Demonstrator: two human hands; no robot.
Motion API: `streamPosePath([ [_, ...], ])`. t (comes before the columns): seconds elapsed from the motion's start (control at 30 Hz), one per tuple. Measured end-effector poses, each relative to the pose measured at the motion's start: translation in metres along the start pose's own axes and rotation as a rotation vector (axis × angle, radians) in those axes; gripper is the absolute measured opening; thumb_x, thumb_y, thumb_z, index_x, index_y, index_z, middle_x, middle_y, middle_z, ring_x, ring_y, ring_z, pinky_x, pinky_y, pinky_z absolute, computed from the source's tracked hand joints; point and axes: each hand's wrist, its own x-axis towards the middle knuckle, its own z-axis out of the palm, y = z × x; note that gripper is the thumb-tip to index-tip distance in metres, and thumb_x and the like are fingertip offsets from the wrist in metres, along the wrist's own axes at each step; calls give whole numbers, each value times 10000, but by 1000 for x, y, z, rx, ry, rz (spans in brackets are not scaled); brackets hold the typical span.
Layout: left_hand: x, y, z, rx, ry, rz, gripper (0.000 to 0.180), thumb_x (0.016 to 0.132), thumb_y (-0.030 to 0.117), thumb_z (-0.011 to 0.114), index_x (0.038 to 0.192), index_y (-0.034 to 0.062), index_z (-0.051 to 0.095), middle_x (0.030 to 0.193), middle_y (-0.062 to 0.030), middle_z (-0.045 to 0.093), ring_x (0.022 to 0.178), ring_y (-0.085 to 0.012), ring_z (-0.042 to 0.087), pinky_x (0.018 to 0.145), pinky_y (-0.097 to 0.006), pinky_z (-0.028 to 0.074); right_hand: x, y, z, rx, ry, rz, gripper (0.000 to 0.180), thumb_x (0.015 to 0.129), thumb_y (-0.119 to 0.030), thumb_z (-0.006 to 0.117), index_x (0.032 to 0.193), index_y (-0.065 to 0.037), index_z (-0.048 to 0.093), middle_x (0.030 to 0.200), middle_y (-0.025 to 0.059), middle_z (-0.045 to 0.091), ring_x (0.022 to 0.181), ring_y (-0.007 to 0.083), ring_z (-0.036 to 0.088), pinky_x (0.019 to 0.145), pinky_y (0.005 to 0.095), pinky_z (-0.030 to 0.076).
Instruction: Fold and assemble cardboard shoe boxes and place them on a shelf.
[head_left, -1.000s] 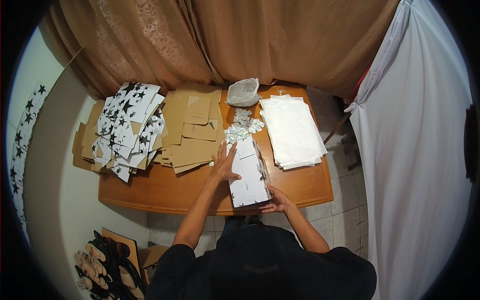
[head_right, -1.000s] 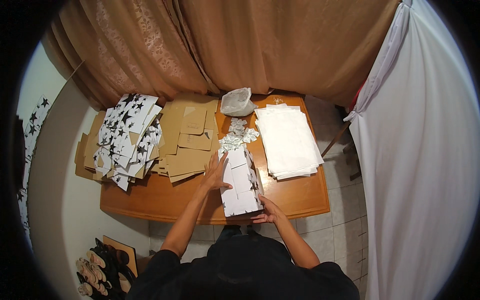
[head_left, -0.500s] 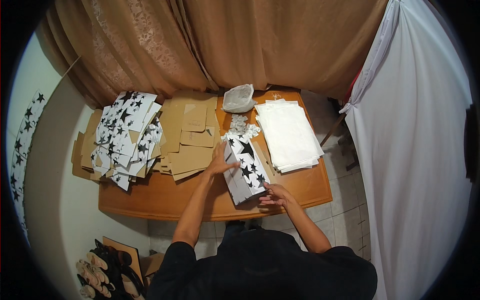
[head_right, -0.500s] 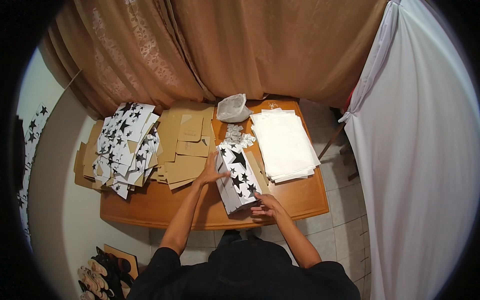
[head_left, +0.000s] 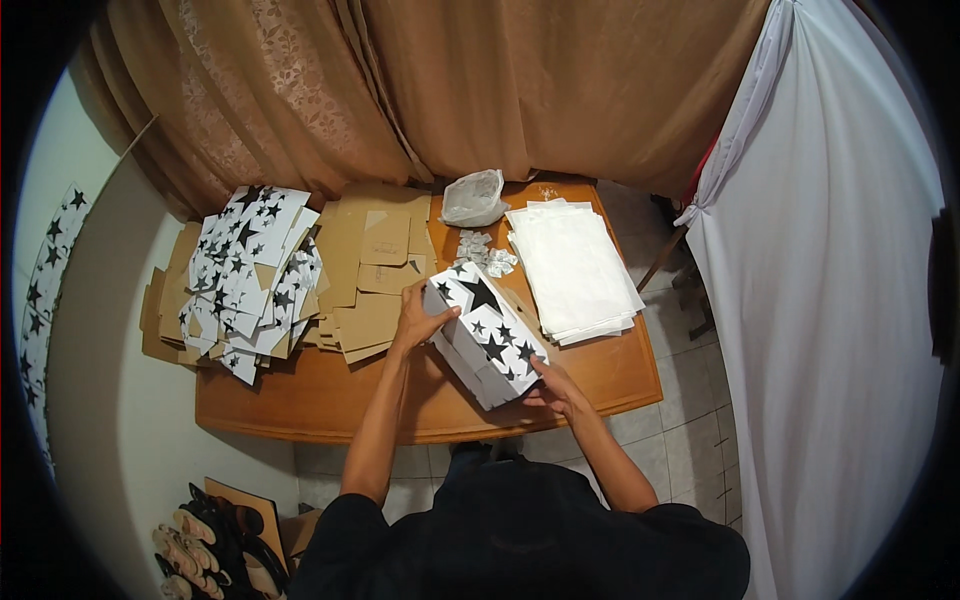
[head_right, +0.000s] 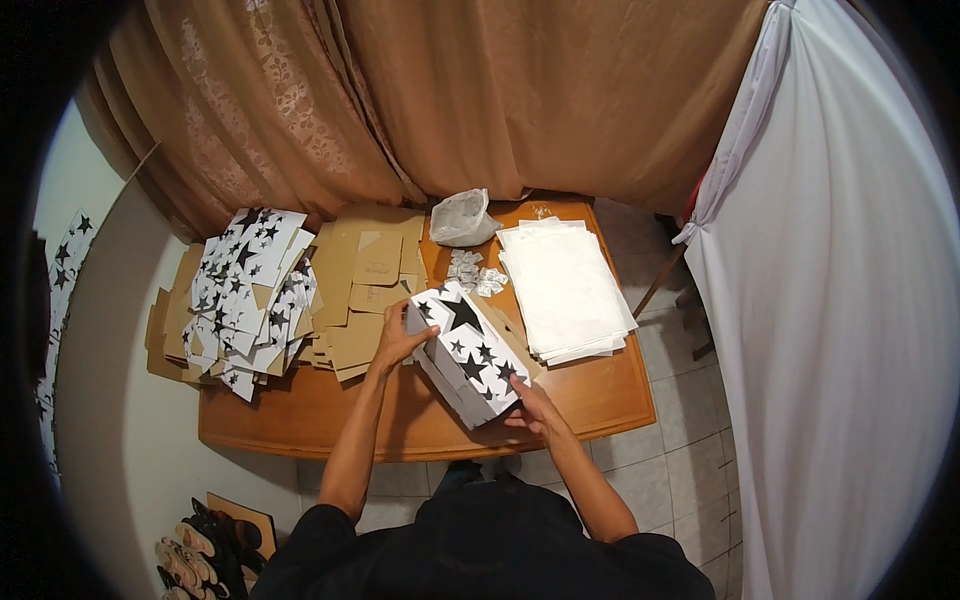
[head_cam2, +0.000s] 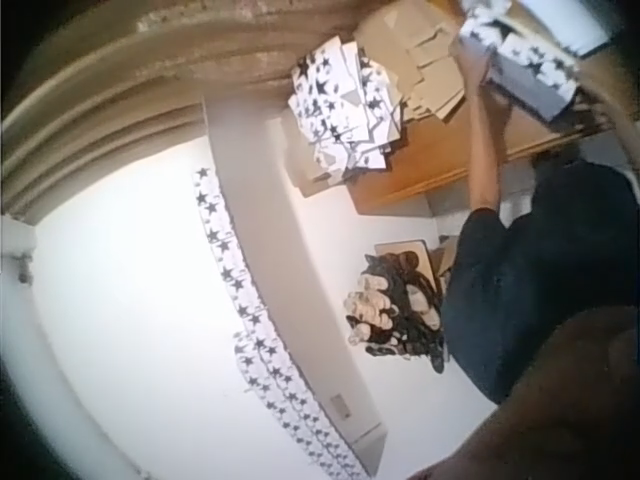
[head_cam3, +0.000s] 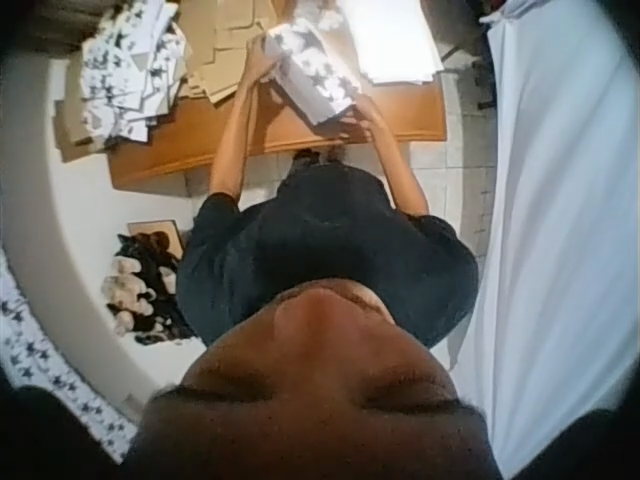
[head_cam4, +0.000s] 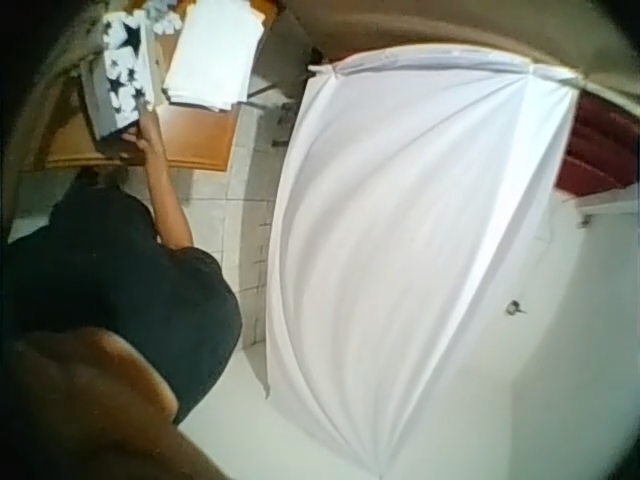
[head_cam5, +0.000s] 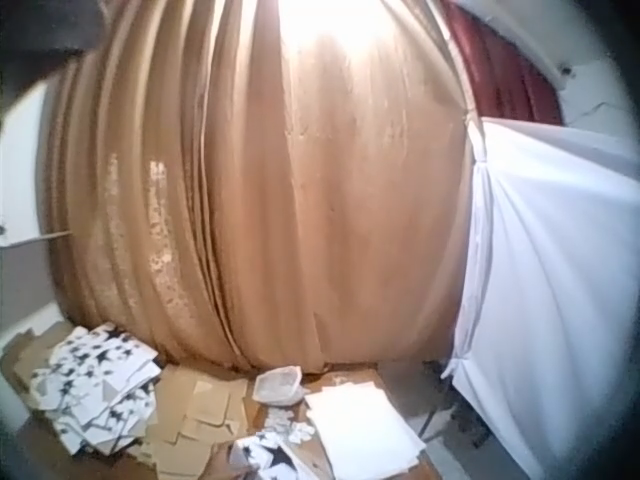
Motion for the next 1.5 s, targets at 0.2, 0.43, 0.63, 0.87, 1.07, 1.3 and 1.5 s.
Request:
streamPosePath([
  [0.2, -44, 40, -45, -362, 282, 86, 663, 847, 489, 787, 1226, -10, 569, 1221, -198, 552, 1127, -313, 586, 988, -437, 474, -32, -59, 9, -187, 166, -431, 636, 959, -385, 697, 1453, -75, 445, 1127, 99, 662, 921, 166, 660, 676, 346, 572],
  [0.43, -83, 31, -64, -339, 300, 63, 521, 929, 456, 718, 1239, 57, 596, 1035, -100, 664, 1045, -217, 627, 923, -363, 492, -55, -90, 10, -497, 116, -839, 657, 891, -255, 790, 1441, -127, 454, 1165, 161, 650, 974, 197, 651, 807, 337, 548],
  [0.63, -117, 3, -35, -179, 224, 97, 834, 820, 450, 835, 1460, 63, 465, 1091, -176, 663, 1006, -258, 645, 876, -394, 543, -60, -74, -2, -686, 70, -953, 648, 838, -221, 841, 1357, -110, 468, 1079, 132, 647, 907, 195, 656, 767, 329, 544],
  [0.87, -155, -47, 29, -359, 64, -112, 810, 890, 403, 785, 1448, -1, 359, 1373, -260, 562, 1269, -333, 576, 1017, -420, 483, -19, -20, -32, -828, 122, -860, 656, 746, -5, 821, 1288, -81, 459, 1156, 180, 621, 1113, 307, 643, 906, 390, 531],
  [1.07, -174, -102, 66, -377, 15, -160, 800, 896, 391, 776, 1431, -18, 344, 1406, -290, 526, 1312, -368, 542, 1049, -456, 477, 21, 21, -53, -958, 123, -944, 835, 729, -7, 829, 1412, -83, 354, 1325, 223, 538, 1306, 367, 529, 1056, 431, 464],
  [1.3, -174, -60, 56, -389, 61, -60, 871, 954, 382, 699, 1587, 65, 192, 1504, -303, 423, 1374, -413, 471, 1070, -478, 461, 7, 17, -48, -886, 19, -946, 1026, 862, -155, 793, 1607, -50, 95, 1543, 297, 348, 1443, 415, 371, 1162, 455, 372],
  [1.5, -172, -76, 53, -31, 133, 58, 567, 1025, 294, 591, 1456, -43, 440, 1439, -274, 518, 1348, -420, 496, 1096, -452, 430, 5, 12, -45, -971, 69, -869, 860, 963, -373, 678, 1581, 8, 217, 1565, 280, 346, 1457, 400, 354, 1195, 451, 305],
])
